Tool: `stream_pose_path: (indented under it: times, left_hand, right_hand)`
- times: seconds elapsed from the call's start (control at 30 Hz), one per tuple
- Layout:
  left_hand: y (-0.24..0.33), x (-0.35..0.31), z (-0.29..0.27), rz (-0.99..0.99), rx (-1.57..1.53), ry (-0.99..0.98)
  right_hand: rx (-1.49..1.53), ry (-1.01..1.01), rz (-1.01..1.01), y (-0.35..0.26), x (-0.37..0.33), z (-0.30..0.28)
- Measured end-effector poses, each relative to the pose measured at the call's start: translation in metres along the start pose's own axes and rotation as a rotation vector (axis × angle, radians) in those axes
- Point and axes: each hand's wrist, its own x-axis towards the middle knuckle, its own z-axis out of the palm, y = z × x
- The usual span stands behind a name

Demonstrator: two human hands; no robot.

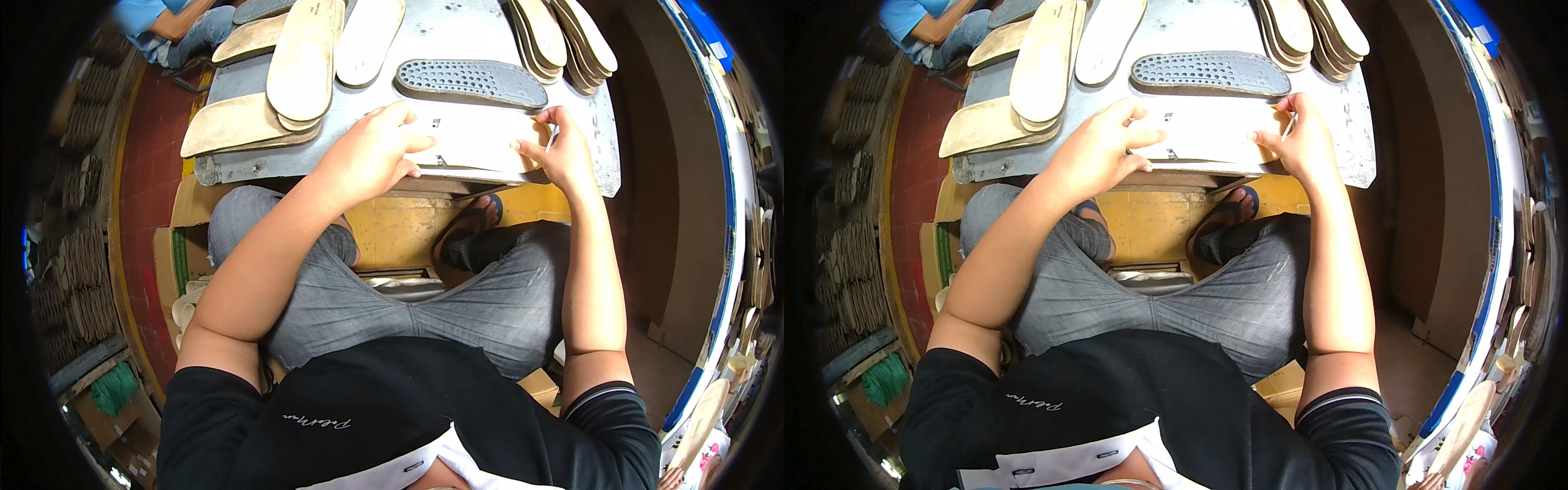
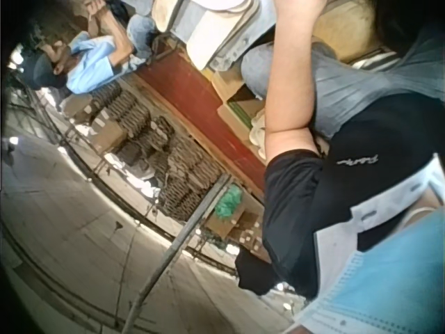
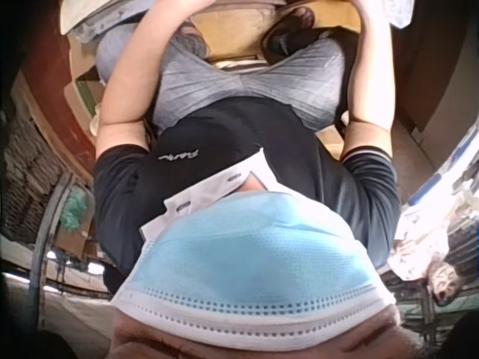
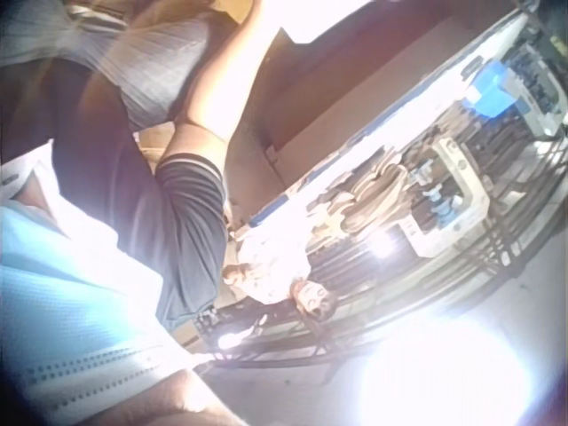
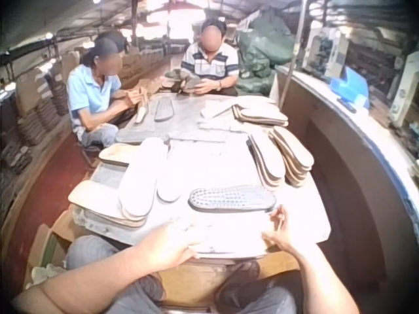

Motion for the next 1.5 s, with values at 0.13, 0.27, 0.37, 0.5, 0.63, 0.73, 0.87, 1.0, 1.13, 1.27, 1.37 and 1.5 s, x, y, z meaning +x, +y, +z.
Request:
stream_pose_path:
  times: [0.13, 0.27, 0.37, 0.5, 0.63, 0.73, 0.87, 1.0, 1.13, 1.27, 1.37, 1.5]
  left_hand:
    - [0.002, 0.002, -0.001, -0.074, -0.073, -0.042]
    - [-0.003, 0.001, 0.009, -0.063, -0.067, 0.033]
    - [-0.004, 0.003, 0.012, -0.059, -0.059, 0.047]
    - [-0.003, 0.003, 0.011, 0.012, 0.058, 0.06]
    - [0.004, 0.004, 0.008, -0.014, 0.046, 0.031]
    - [0.005, 0.006, 0.007, -0.021, 0.04, 0.03]
    - [0.002, 0.006, 0.01, -0.026, 0.034, 0.021]
    - [0.005, 0.009, 0.008, -0.07, 0.02, -0.008]
    - [0.008, 0.009, 0.006, -0.087, 0.005, -0.017]
    - [0.007, 0.013, 0.008, -0.075, -0.009, -0.014]
    - [0.004, 0.011, 0.005, -0.089, -0.025, -0.02]
    - [0.005, 0.013, 0.006, -0.103, -0.052, -0.015]
  right_hand:
    - [-0.012, 0.016, 0.024, -0.006, 0.004, -0.001]
    - [-0.044, 0.028, 0.035, -0.006, 0.004, 0.001]
    - [-0.049, 0.036, 0.031, -0.004, 0.004, 0.003]
    - [-0.058, 0.05, 0.003, -0.005, 0.001, 0.003]
    - [-0.047, 0.065, -0.012, -0.002, 0.002, 0.006]
    - [-0.054, 0.068, -0.014, -0.002, 0.002, 0.007]
    - [-0.043, 0.068, -0.024, 0.0, 0.002, 0.007]
    - [-0.046, 0.053, 0.021, 0.002, 0.003, 0.003]
    - [0.055, 0.185, 0.072, 0.005, 0.005, -0.018]
    - [0.578, 0.277, -0.04, 0.004, 0.012, -0.015]
    - [0.744, 0.01, -0.152, -0.054, 0.015, -0.009]
    - [0.394, -0.286, -0.311, -0.1, 0.029, 0.018]
